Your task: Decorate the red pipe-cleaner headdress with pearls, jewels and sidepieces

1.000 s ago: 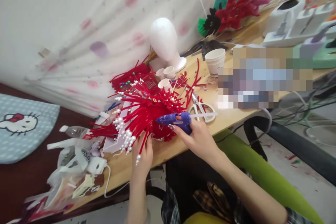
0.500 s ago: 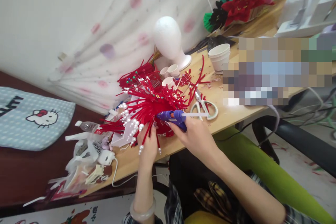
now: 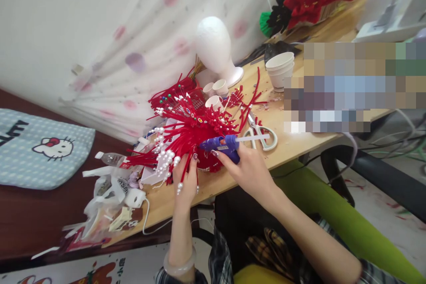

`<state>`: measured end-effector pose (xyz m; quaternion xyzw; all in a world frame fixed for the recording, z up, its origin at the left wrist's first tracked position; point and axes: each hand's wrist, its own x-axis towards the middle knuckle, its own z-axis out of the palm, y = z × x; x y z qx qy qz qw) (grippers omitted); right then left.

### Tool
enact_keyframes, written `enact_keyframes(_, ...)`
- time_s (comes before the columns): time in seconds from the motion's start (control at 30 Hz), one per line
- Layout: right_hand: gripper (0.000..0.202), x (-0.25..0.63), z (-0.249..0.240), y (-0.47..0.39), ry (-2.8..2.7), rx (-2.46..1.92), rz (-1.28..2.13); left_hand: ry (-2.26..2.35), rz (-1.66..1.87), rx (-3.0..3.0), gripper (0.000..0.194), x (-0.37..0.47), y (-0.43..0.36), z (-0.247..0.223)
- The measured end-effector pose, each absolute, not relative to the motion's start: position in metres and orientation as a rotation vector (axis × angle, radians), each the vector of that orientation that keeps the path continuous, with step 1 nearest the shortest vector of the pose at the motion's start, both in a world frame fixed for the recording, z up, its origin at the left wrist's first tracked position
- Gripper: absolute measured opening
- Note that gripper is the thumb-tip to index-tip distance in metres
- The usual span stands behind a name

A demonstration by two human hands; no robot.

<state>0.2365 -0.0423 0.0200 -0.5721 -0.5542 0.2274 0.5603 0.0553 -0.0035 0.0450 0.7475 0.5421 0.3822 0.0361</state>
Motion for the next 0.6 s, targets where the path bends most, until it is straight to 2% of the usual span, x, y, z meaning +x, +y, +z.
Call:
enact_keyframes(0.17, 0.027, 0.236, 0.021, -0.041, -1.262, -1.307, 0.591, 1.789, 1.191, 2.214, 0.032, 0.052, -0.005, 0.040)
enact_keyframes(0.4, 0.029, 0.235, 0.028, -0.040, -1.324, -1.318, 0.627, 1.634, 1.141, 2.326, 0.025, 0.057, -0.008, 0.050)
enact_keyframes(0.6, 0.031, 0.239, 0.029, -0.043, -1.373, -1.342, 0.646, 1.610, 1.204, 2.186, 0.025, 0.052, -0.008, 0.047)
